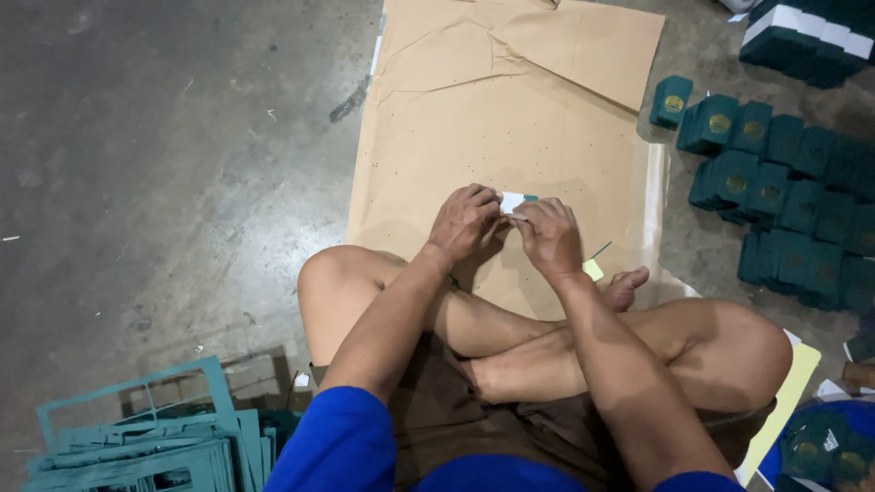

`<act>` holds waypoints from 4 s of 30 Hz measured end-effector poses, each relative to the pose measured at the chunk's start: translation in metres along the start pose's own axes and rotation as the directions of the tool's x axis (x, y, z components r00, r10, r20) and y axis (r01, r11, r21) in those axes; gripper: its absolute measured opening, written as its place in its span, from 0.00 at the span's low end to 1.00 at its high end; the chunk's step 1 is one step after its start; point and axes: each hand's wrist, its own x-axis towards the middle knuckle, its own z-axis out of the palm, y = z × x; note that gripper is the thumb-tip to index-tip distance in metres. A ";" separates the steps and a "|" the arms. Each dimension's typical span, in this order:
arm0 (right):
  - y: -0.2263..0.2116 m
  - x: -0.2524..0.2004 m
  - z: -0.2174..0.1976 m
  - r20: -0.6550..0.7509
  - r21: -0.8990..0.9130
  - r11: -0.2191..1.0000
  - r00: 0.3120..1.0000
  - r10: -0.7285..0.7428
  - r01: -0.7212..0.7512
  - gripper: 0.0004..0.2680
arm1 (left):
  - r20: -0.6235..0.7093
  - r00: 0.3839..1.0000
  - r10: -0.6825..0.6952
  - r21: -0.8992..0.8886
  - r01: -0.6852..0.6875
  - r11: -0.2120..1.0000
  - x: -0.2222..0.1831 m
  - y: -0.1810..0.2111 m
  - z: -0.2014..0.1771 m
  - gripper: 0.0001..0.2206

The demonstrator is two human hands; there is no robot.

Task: Applying small gold labels to the center of small green boxes.

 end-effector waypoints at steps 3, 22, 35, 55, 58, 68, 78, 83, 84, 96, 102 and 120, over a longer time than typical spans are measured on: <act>0.000 0.001 -0.007 0.067 0.071 0.997 0.998 0.010 -0.015 0.05 | 0.000 1.000 0.012 0.024 -0.012 1.000 -0.002 0.001 -0.001 0.09; 0.022 -0.001 0.020 0.077 0.342 0.838 0.902 0.426 -0.425 0.06 | -0.048 0.977 -0.210 -0.062 0.207 0.976 0.004 0.014 0.007 0.10; 0.020 0.003 0.026 0.069 0.429 0.757 0.854 0.516 -0.492 0.05 | -0.123 0.881 -0.457 -0.276 0.412 0.868 0.008 0.016 0.019 0.08; 0.059 -0.003 0.069 0.099 0.575 0.437 0.589 0.802 -0.692 0.26 | 0.105 0.994 0.029 0.439 -0.072 0.896 0.021 0.027 0.012 0.15; 0.058 -0.001 0.069 0.133 0.577 0.385 0.548 0.826 -0.720 0.25 | 0.255 0.967 -0.006 0.393 -0.098 0.914 0.034 0.038 0.006 0.23; 0.043 0.005 0.055 0.154 0.440 0.406 0.513 0.844 -0.801 0.23 | 0.492 0.844 -0.213 0.514 -0.084 0.853 0.074 0.027 0.023 0.09; 0.064 -0.002 0.079 0.077 0.459 0.468 0.558 0.826 -0.756 0.21 | 0.540 0.740 -0.400 0.593 0.002 0.805 0.087 0.002 0.057 0.10; 0.074 -0.006 0.081 0.116 0.479 0.426 0.537 0.836 -0.767 0.23 | 0.534 0.725 -0.436 0.615 0.021 0.788 0.080 -0.005 0.076 0.10; 0.080 -0.012 0.092 0.152 0.495 0.404 0.535 0.831 -0.769 0.22 | 0.537 0.704 -0.465 0.631 0.031 0.776 0.073 -0.011 0.081 0.10; 0.058 -0.010 0.028 0.653 0.447 0.413 0.604 0.457 -0.794 0.15 | 0.669 0.672 -0.316 0.415 0.015 0.910 0.056 0.042 -0.010 0.31; 0.029 0.003 0.006 0.358 0.274 0.941 0.929 0.091 -0.198 0.31 | 0.438 0.899 0.006 0.454 -0.227 0.861 0.006 0.022 0.006 0.21; 0.005 -0.010 0.027 0.478 -0.132 0.989 0.870 0.121 -0.065 0.34 | 0.448 0.827 -0.338 0.471 0.103 0.876 -0.037 0.015 0.032 0.45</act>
